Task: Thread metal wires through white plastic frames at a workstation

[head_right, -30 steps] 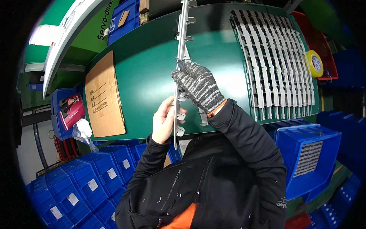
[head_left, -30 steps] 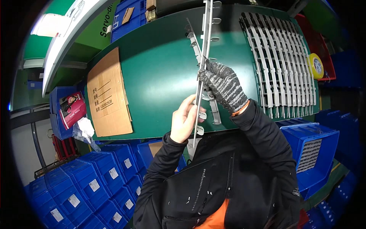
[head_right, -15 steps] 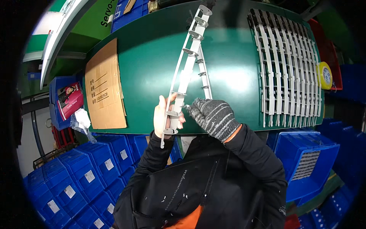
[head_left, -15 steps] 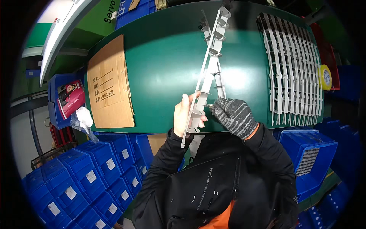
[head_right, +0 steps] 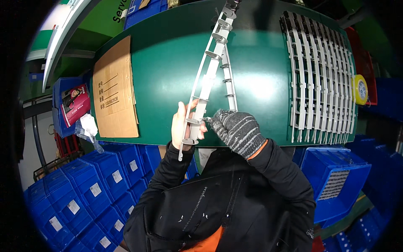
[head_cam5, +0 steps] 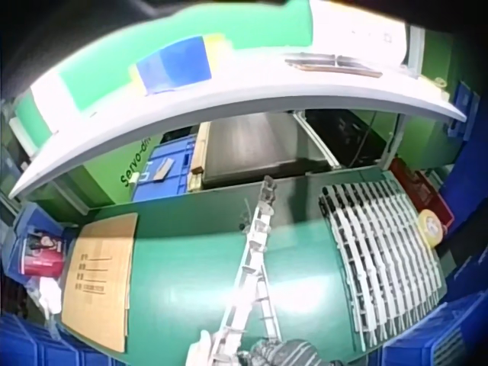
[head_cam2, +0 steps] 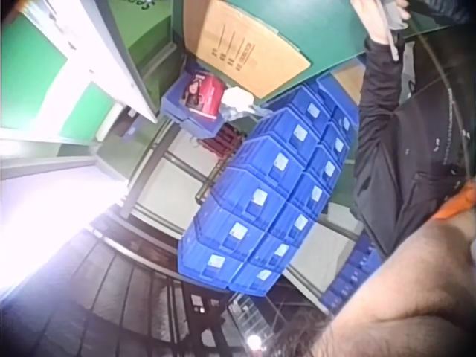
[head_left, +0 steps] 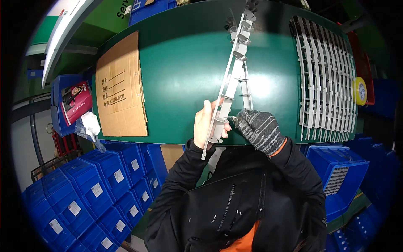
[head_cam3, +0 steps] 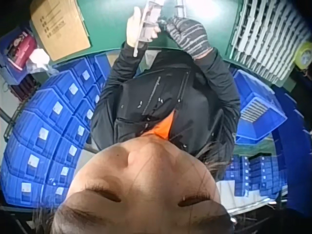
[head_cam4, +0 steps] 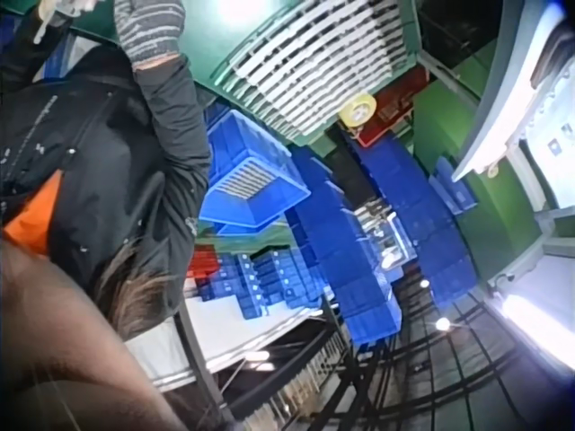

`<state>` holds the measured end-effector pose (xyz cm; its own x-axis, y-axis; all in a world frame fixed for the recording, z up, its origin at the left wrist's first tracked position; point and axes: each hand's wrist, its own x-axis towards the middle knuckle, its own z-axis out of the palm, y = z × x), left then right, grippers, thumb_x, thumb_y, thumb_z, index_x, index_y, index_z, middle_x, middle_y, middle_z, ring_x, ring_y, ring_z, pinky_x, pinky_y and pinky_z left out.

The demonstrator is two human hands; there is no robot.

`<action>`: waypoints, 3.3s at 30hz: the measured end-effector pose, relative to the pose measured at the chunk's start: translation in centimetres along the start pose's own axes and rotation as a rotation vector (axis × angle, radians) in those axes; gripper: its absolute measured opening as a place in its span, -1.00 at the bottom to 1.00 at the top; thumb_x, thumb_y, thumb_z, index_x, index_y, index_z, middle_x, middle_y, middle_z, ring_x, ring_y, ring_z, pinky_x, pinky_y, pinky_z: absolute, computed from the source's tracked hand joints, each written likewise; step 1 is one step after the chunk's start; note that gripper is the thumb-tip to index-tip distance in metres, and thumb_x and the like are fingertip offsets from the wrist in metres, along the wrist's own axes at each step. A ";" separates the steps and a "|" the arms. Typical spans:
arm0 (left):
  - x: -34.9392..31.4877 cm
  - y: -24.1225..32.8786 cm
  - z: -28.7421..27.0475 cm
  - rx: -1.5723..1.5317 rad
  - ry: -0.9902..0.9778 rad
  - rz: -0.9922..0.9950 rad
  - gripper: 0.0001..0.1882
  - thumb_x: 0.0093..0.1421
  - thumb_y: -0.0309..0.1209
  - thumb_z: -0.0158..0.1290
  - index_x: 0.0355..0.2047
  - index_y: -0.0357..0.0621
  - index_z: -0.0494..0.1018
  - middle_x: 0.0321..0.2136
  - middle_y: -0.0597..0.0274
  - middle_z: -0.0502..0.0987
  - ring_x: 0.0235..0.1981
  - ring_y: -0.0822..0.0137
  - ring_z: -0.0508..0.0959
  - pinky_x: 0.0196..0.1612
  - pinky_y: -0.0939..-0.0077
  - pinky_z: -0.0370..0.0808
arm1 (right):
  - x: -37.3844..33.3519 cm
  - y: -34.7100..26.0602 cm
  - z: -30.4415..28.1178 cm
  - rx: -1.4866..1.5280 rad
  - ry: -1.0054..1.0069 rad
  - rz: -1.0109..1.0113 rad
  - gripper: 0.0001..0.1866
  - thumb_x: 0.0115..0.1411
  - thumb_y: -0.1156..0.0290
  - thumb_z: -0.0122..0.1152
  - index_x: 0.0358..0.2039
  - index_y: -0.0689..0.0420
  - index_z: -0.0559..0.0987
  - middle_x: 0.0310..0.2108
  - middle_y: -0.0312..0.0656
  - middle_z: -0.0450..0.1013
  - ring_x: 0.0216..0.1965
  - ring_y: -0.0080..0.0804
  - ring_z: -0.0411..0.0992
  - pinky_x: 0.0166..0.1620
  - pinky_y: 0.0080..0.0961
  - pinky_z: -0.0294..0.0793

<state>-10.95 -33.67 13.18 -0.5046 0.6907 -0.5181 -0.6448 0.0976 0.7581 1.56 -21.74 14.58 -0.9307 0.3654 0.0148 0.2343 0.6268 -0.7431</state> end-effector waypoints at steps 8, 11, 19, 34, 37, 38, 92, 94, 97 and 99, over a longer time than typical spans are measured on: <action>0.1 0.1 0.0 -0.007 -0.024 -0.016 -0.34 0.24 0.06 -0.42 -0.01 -0.37 0.19 -0.76 0.04 0.41 -0.86 0.32 0.40 -0.81 0.59 0.37 | -0.1 0.5 0.0 0.005 0.176 -0.006 -0.84 0.08 0.33 0.04 -0.45 0.13 0.52 -0.52 -0.13 0.44 -0.49 -0.16 0.41 -0.42 -0.33 0.39; 0.2 0.0 -0.3 -0.017 -0.032 -0.017 -0.33 0.24 0.06 -0.44 -0.01 -0.37 0.18 -0.77 0.03 0.41 -0.86 0.32 0.39 -0.81 0.59 0.36 | 0.5 -0.5 -0.8 -0.011 0.176 0.003 -0.85 0.03 0.34 0.09 -0.46 0.13 0.53 -0.51 -0.14 0.44 -0.47 -0.18 0.41 -0.39 -0.33 0.40; 0.4 0.1 -0.9 0.018 -0.120 -0.018 -0.31 0.24 0.08 -0.43 0.03 -0.34 0.20 -0.71 0.09 0.43 -0.79 0.38 0.43 -0.71 0.63 0.41 | 1.0 -0.5 -0.5 -0.031 0.243 0.025 -0.84 -0.05 0.33 0.18 -0.49 0.15 0.54 -0.52 -0.10 0.42 -0.46 -0.17 0.40 -0.37 -0.35 0.40; 1.9 -2.7 -5.7 -0.015 0.097 0.044 -0.35 0.22 0.08 -0.37 -0.03 -0.33 0.18 -0.75 0.07 0.39 -0.86 0.34 0.37 -0.79 0.60 0.35 | 3.2 4.1 0.8 -0.317 -0.021 0.531 -0.39 -0.02 0.03 0.11 -0.06 0.23 0.38 -0.13 0.01 0.37 -0.13 -0.15 0.36 -0.09 -0.35 0.35; 3.1 -5.6 -7.9 0.035 0.184 0.067 -0.44 0.21 -0.02 -0.21 -0.04 -0.30 0.20 -0.64 0.08 0.43 -0.77 0.34 0.44 -0.76 0.58 0.39 | 3.9 6.6 2.9 -0.219 -0.134 0.557 -0.47 0.03 0.08 0.06 -0.11 0.22 0.43 -0.17 0.02 0.41 -0.11 -0.11 0.36 -0.03 -0.33 0.31; 3.4 -6.5 -8.7 0.089 0.147 0.072 -0.47 0.20 -0.06 -0.15 -0.04 -0.29 0.21 -0.59 0.06 0.44 -0.73 0.34 0.47 -0.74 0.56 0.40 | 3.5 7.4 3.2 -0.205 -0.046 0.549 -0.54 0.03 0.17 0.10 -0.15 0.24 0.45 -0.24 0.00 0.44 -0.18 -0.19 0.41 -0.10 -0.41 0.37; -0.7 3.4 4.3 0.336 -0.267 -0.022 -0.76 0.13 -0.35 0.01 -0.39 -0.34 0.47 -0.66 0.30 0.43 -0.70 0.53 0.46 -0.64 0.73 0.39 | -3.5 -1.0 -2.0 0.310 0.266 0.093 -0.83 0.02 0.37 0.15 -0.42 0.20 0.53 -0.52 -0.06 0.44 -0.50 -0.17 0.43 -0.45 -0.39 0.39; -0.6 3.6 4.4 0.357 -0.287 -0.035 -0.75 0.13 -0.34 0.00 -0.39 -0.34 0.47 -0.66 0.31 0.43 -0.70 0.53 0.45 -0.64 0.73 0.38 | -3.5 -0.9 -2.2 0.291 0.265 0.072 -0.84 0.02 0.37 0.15 -0.43 0.19 0.53 -0.52 -0.06 0.44 -0.51 -0.18 0.43 -0.45 -0.40 0.39; -0.5 3.5 4.3 0.389 -0.307 -0.044 -0.74 0.15 -0.32 -0.01 -0.40 -0.33 0.47 -0.65 0.32 0.43 -0.71 0.54 0.45 -0.64 0.73 0.38 | -3.6 -1.1 -3.1 0.142 0.267 0.053 -0.86 0.01 0.37 0.16 -0.46 0.18 0.53 -0.54 -0.07 0.44 -0.53 -0.20 0.42 -0.45 -0.41 0.39; -0.7 3.6 4.6 0.403 -0.314 -0.042 -0.73 0.15 -0.31 -0.02 -0.40 -0.33 0.47 -0.64 0.32 0.43 -0.71 0.55 0.44 -0.64 0.74 0.38 | -3.7 -1.1 -3.2 0.011 0.274 0.060 -0.86 0.00 0.38 0.17 -0.48 0.18 0.53 -0.55 -0.08 0.44 -0.54 -0.21 0.42 -0.46 -0.41 0.39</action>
<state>-10.28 -30.48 18.07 -0.2466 0.8561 -0.4542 -0.3566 0.3556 0.8639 5.66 -21.56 17.48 -0.8045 0.5747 0.1498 0.2822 0.5918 -0.7551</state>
